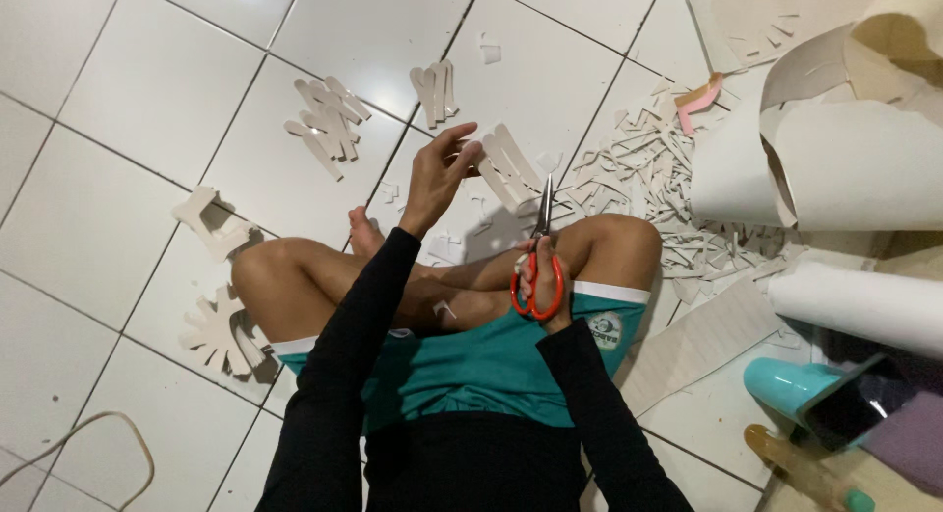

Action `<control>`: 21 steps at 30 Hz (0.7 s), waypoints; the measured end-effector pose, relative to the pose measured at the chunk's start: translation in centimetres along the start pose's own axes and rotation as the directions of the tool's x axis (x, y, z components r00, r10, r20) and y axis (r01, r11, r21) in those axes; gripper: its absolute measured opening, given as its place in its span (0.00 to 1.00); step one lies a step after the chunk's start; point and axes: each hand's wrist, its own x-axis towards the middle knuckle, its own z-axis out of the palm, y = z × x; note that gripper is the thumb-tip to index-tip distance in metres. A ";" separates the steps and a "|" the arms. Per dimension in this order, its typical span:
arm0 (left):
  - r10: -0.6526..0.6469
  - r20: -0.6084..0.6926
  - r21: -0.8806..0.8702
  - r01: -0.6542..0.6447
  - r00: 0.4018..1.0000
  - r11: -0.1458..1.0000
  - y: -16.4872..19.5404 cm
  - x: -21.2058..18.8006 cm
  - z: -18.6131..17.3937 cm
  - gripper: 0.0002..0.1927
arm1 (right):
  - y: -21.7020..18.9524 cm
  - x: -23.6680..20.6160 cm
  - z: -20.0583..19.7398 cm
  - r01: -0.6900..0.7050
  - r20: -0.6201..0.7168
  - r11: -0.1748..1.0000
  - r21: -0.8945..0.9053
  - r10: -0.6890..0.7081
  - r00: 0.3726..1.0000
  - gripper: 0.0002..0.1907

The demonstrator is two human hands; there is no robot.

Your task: The person sits cross-legged on a tiled floor and cuts white foam sheets into small strips and shapes with red-handled scissors, trimming pieces one at a time and placing the cut pieces aside with other finished foam cutouts.

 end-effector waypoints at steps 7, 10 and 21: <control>0.141 0.081 -0.111 -0.132 0.987 0.985 4.3 -7.9 -5.0 0.21 | -2.1 -7.2 3.9 0.222 0.084 0.940 -0.260 -0.207 0.975 0.25; 0.147 0.025 -0.032 -0.146 0.989 0.989 5.6 -10.4 -5.9 0.24 | -3.0 -10.5 5.7 0.287 0.099 0.827 -0.483 -0.274 0.957 0.24; 0.165 -0.098 0.029 -0.163 0.981 0.986 9.8 -16.2 -5.8 0.15 | -4.8 -14.5 8.3 0.457 0.362 0.457 -0.763 -0.284 0.888 0.22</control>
